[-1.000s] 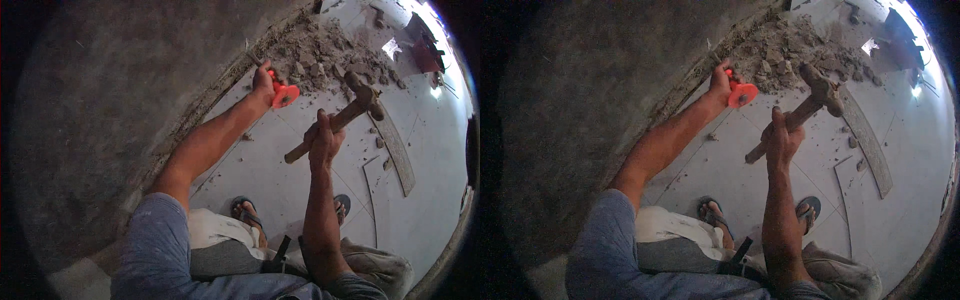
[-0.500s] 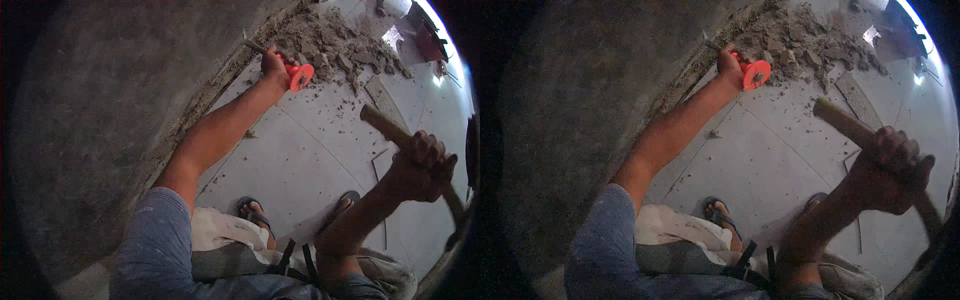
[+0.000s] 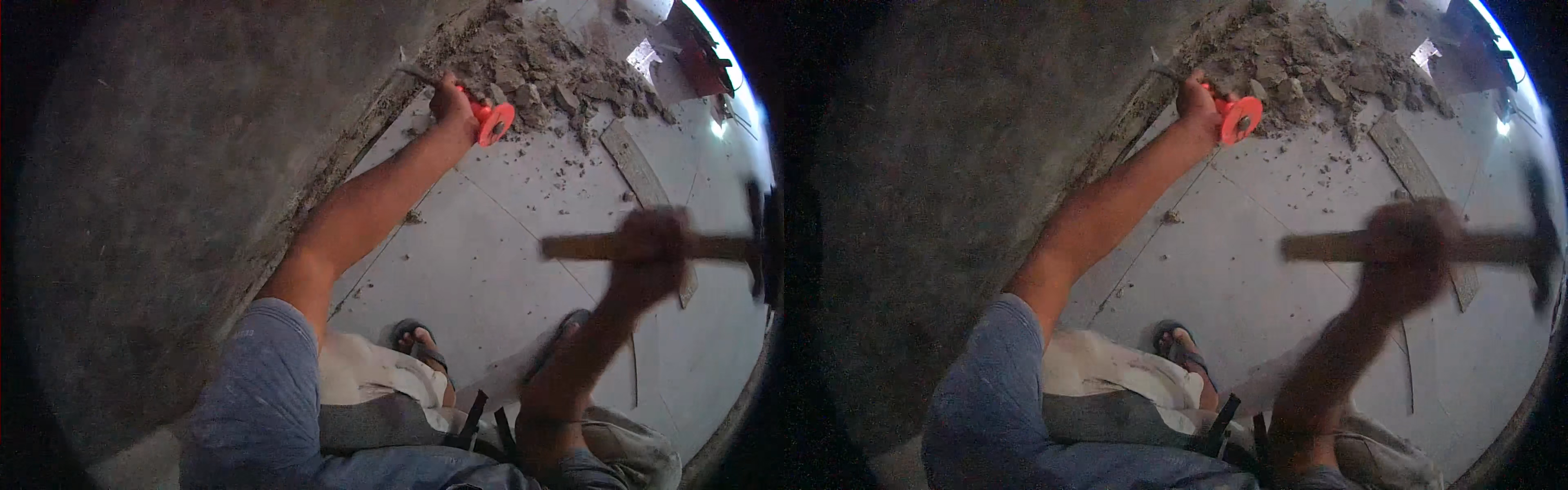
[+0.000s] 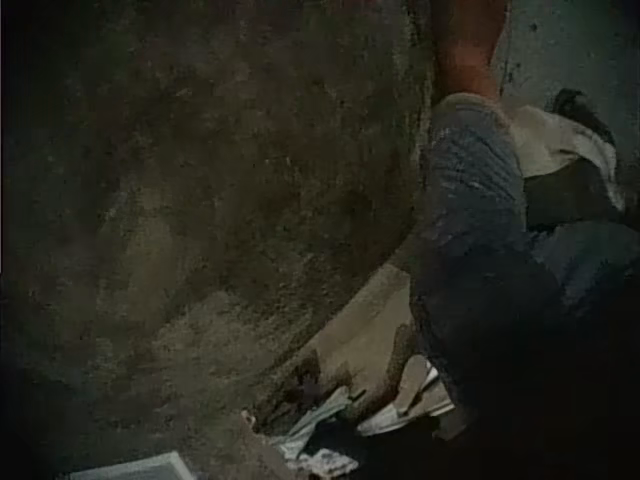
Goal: The person uses a trowel to stir material in a bucket and then uses a hammer and chisel to chip away mortar from the edge of the floor tiles.
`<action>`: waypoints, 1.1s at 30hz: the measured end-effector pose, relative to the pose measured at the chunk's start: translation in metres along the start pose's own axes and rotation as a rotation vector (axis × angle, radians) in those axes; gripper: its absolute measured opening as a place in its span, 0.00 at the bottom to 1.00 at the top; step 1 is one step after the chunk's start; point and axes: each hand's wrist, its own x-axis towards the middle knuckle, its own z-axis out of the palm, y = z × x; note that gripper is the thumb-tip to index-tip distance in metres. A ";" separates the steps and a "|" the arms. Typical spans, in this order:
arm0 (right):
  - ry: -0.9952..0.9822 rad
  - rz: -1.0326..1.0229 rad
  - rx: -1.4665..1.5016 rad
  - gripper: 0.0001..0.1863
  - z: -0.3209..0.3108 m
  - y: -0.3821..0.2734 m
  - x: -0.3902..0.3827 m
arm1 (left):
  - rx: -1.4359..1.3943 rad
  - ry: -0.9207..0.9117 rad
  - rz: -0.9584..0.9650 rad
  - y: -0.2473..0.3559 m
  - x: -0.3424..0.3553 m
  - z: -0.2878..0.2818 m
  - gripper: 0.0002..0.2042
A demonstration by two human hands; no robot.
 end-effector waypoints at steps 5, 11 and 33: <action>0.080 -0.449 -0.524 0.11 -0.018 0.045 -0.006 | -0.078 0.003 -0.051 0.002 -0.003 0.026 0.16; 0.187 0.831 -0.262 0.09 -0.003 0.141 -0.097 | -0.007 0.055 -0.019 -0.009 0.001 0.019 0.15; -0.007 0.137 -0.197 0.11 -0.024 0.029 -0.024 | -0.121 -0.079 -0.079 0.004 0.004 0.025 0.15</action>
